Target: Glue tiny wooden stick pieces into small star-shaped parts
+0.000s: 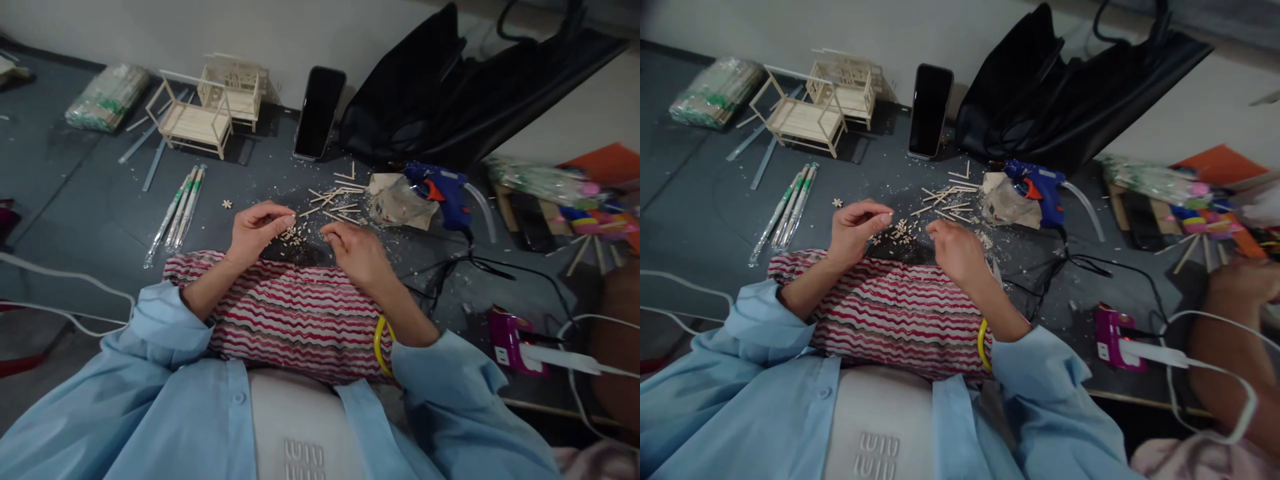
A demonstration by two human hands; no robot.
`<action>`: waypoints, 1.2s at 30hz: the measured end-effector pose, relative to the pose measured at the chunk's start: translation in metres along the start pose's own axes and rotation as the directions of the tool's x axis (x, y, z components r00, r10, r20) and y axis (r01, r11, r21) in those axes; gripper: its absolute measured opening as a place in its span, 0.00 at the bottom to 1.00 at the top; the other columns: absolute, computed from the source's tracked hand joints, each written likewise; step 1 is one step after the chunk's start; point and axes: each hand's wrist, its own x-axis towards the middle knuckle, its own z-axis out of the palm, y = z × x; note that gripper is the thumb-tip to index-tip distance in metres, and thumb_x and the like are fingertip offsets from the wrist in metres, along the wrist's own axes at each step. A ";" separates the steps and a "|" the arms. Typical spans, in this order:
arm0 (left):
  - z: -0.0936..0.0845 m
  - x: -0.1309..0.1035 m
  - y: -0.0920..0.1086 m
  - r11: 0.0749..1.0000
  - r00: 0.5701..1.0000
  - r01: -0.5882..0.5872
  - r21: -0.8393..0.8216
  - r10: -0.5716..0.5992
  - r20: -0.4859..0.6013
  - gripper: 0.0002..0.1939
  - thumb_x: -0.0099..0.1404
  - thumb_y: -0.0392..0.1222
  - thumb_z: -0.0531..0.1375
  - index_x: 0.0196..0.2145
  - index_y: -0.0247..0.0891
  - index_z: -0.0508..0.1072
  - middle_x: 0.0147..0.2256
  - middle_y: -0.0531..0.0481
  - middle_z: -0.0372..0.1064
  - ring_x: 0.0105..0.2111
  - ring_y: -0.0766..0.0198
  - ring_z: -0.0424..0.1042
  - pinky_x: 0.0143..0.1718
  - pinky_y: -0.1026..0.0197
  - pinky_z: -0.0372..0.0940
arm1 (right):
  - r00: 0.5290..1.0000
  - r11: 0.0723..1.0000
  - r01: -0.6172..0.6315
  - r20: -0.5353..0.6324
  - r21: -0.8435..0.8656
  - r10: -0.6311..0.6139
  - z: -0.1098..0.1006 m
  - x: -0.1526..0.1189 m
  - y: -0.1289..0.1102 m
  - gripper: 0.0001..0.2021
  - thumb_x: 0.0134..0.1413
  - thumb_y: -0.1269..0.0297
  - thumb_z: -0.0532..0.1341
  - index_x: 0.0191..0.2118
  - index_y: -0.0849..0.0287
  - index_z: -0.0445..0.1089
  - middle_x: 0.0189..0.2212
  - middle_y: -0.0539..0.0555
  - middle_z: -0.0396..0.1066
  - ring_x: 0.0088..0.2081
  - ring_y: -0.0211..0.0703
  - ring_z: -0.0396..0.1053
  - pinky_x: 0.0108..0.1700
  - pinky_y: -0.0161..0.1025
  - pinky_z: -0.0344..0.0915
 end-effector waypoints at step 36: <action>0.008 -0.011 0.007 1.000 0.980 0.003 0.009 -0.005 0.198 0.07 0.55 0.43 0.71 0.31 0.39 0.82 0.27 0.51 0.75 0.28 0.69 0.69 0.31 0.65 0.62 | 0.895 0.019 -0.272 0.246 0.962 0.373 0.005 -0.032 -0.044 0.08 0.42 0.62 0.70 0.30 0.58 0.74 0.25 0.49 0.73 0.23 0.32 0.62 0.19 0.29 0.49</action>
